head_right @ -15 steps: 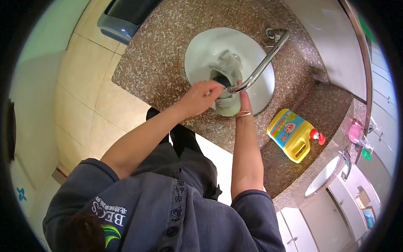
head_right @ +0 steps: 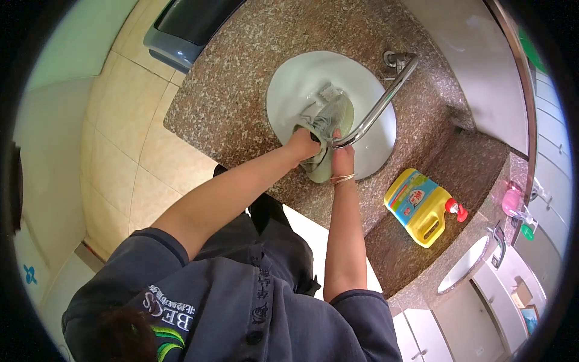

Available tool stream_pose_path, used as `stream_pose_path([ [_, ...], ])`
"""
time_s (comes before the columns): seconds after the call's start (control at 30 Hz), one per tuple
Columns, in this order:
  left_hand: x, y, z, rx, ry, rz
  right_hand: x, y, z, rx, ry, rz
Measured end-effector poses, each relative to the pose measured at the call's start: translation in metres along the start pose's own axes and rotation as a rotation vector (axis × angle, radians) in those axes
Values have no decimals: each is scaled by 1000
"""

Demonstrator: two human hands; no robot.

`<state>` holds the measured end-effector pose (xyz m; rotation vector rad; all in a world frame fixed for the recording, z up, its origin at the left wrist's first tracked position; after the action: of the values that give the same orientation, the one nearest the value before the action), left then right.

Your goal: Cleaning a sneaker in a bathroom sink using a sponge and cleaning solution.

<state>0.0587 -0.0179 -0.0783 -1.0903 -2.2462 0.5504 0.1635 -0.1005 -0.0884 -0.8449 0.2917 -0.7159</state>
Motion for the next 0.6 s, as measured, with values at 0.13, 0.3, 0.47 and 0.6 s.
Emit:
stream_pose_path([
  [0.13, -25, 11, 9, 171, -738, 73, 11, -4, 20, 198, -322, -76],
  [0.3, -38, 2, -21, 121, -1080, 39, 22, -3, 31, 371, -540, -312],
  [0.47, -38, 9, -12, 141, -1143, 296, 17, -34, 43, 496, -495, -399],
  [0.6, -56, 20, -3, 65, -1418, 417, 15, -39, 43, 610, -558, -464],
])
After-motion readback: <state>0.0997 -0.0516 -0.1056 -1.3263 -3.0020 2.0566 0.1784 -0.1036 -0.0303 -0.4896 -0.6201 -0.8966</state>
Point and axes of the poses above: each hand's wrist, its own y-axis towards the middle knuckle, its own x-axis out of the back of the hand, z = x × y, the point moved 1 cm from there along y, towards the middle knuckle, and after that the axes turned 10 degrees about -x, right-handed, at the moved point
